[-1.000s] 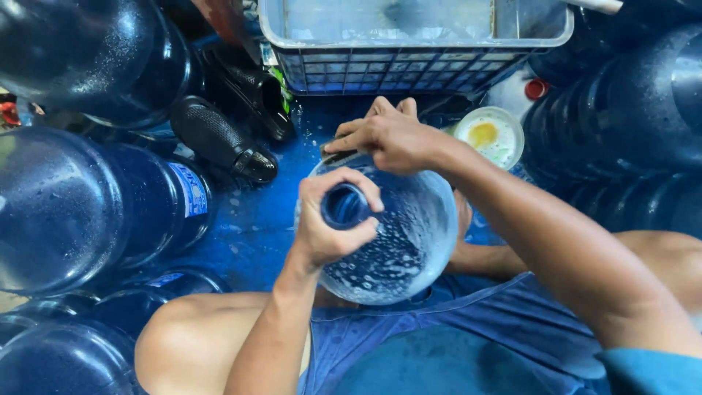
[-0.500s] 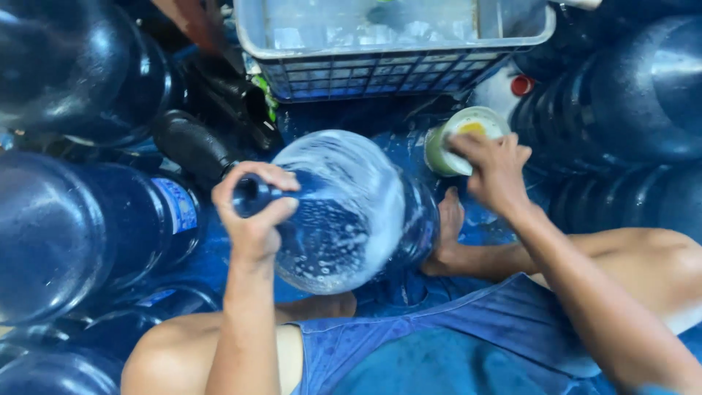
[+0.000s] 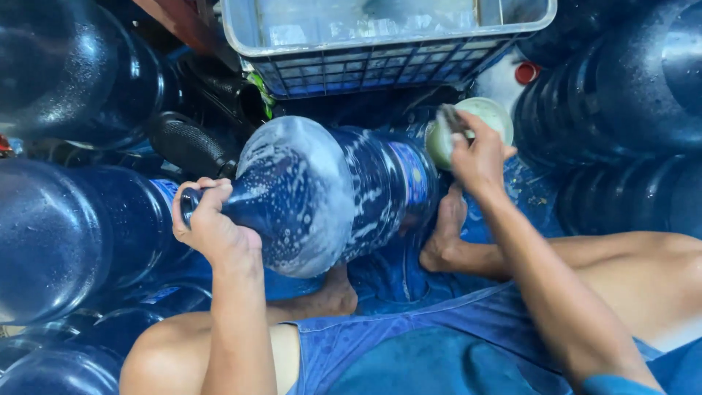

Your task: A person is manually scrubbing a large plastic water jug with a sponge and soapy water in a wet area.

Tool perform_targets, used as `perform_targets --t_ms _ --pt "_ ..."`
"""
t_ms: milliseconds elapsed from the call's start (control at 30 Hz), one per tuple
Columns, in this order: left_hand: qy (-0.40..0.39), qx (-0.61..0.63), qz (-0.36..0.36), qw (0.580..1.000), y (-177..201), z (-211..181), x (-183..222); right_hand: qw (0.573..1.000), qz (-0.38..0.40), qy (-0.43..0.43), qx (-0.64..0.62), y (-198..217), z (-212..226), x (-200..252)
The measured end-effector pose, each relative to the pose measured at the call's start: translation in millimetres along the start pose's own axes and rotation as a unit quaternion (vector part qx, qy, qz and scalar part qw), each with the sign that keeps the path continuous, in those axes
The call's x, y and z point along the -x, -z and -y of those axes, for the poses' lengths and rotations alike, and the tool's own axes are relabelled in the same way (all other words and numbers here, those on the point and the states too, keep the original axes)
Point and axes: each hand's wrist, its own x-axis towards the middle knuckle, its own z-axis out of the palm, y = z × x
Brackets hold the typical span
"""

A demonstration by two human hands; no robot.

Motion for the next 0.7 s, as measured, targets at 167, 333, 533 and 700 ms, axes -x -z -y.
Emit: perform_targets --t_ms 167,333,533,700 --pt "-0.003 -0.021 -0.081 0.997 -21.5 -1.1 6.7 0.964 -0.060 0.072 -0.248 21.0 163.4 83.1" --pt "0.054 -0.074 -0.169 0.981 -27.2 -9.0 -2.7 0.972 -0.153 0.135 -0.113 -39.3 145.2 158.1" --pt "0.035 -0.034 -0.096 0.994 -14.6 1.8 0.5 0.978 -0.144 0.113 -0.104 -32.6 138.4 83.1" --pt "0.040 0.000 -0.103 0.994 -2.6 11.2 -18.5 0.966 -0.119 0.178 -0.144 -32.6 127.2 117.5"
